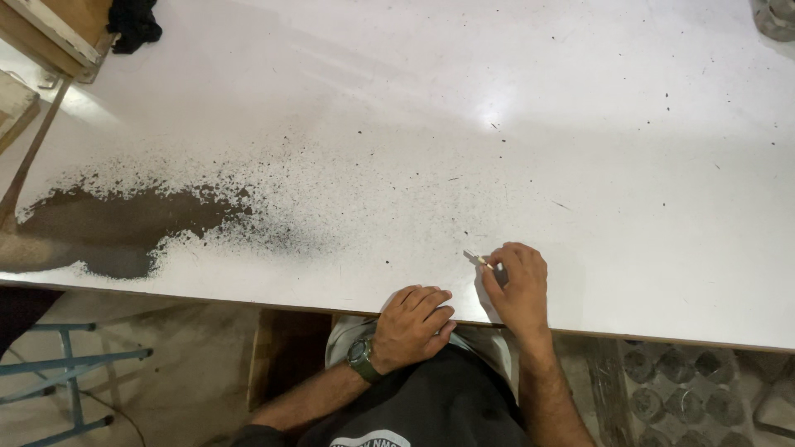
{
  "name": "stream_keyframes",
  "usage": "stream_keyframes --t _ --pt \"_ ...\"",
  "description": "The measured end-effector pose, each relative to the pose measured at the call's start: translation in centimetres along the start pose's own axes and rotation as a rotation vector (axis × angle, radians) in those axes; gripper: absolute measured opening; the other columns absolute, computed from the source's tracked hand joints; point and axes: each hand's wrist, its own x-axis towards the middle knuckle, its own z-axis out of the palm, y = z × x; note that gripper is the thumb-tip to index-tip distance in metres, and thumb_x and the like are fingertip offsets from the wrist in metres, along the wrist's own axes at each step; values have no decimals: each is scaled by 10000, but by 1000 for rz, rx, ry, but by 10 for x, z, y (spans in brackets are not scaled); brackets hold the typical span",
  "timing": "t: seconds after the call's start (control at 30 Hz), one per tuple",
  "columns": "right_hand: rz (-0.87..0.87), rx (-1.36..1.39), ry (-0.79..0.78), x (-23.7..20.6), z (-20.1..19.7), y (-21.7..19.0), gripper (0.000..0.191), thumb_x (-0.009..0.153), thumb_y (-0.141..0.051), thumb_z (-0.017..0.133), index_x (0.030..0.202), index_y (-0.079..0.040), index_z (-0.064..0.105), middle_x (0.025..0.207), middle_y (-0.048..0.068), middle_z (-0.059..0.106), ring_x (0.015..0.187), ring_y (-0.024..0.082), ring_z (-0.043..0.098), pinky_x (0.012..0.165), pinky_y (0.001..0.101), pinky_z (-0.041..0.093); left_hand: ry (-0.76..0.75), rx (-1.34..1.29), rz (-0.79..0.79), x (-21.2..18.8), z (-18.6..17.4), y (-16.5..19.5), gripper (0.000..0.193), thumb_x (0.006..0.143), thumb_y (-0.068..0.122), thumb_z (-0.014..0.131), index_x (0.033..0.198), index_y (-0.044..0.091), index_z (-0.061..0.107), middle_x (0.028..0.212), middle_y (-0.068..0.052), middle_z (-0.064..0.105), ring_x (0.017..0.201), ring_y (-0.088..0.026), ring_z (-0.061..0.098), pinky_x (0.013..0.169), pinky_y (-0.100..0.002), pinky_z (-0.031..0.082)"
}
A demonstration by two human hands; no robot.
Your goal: The person sits at a white workbench and uses a small blade to scrape the edges of small black plastic components, working one part at a time. Finished parts are set aside in a growing group on the table, and the person reaches for the next unfinished part to repeat the scraping.
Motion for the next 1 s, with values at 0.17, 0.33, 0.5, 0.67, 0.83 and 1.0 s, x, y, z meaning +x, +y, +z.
stream_keyframes --t 0.17,0.33,0.5,0.67,0.83,1.0 --pt "108 57 -9 -4 4 6 156 856 -85 774 972 -89 669 986 66 667 996 274 623 950 437 465 -3 -6 -9 0 -3 -1 210 872 222 773 1030 103 701 1225 -65 675 1190 -231 624 1025 -418 493" --pt "2 56 45 -6 7 10 229 858 -45 748 1055 -59 631 1082 81 679 1113 311 613 1056 472 444 -5 5 -21 -3 0 -1 204 882 238 779 1019 109 700 1221 -60 672 1186 -223 624 1038 -419 492" --pt "59 99 -58 -5 3 9 245 803 -18 731 1026 -73 645 1089 101 682 1070 307 615 982 457 458 -4 -1 -29 -2 2 0 192 871 227 779 1001 106 709 1220 -57 679 1181 -221 627 1011 -409 496" --pt "-25 112 48 -6 0 8 235 807 -21 703 1019 -77 617 1090 86 674 1110 296 627 1080 489 434 -14 -9 -36 0 2 1 192 862 222 782 995 103 712 1210 -57 683 1174 -219 627 1007 -412 497" --pt "46 65 -54 -1 0 2 185 821 -79 754 980 -82 658 1056 81 672 1075 297 607 974 458 447 -20 -15 -41 0 0 2 204 860 215 778 1009 93 713 1220 -62 683 1178 -224 622 1010 -415 496" --pt "-26 45 -38 1 -3 -3 196 823 -75 733 1003 -56 658 1135 112 647 1194 314 573 1015 483 414 -21 -13 -31 0 -2 2 198 871 222 776 1013 101 711 1229 -59 672 1184 -225 619 1018 -416 493"
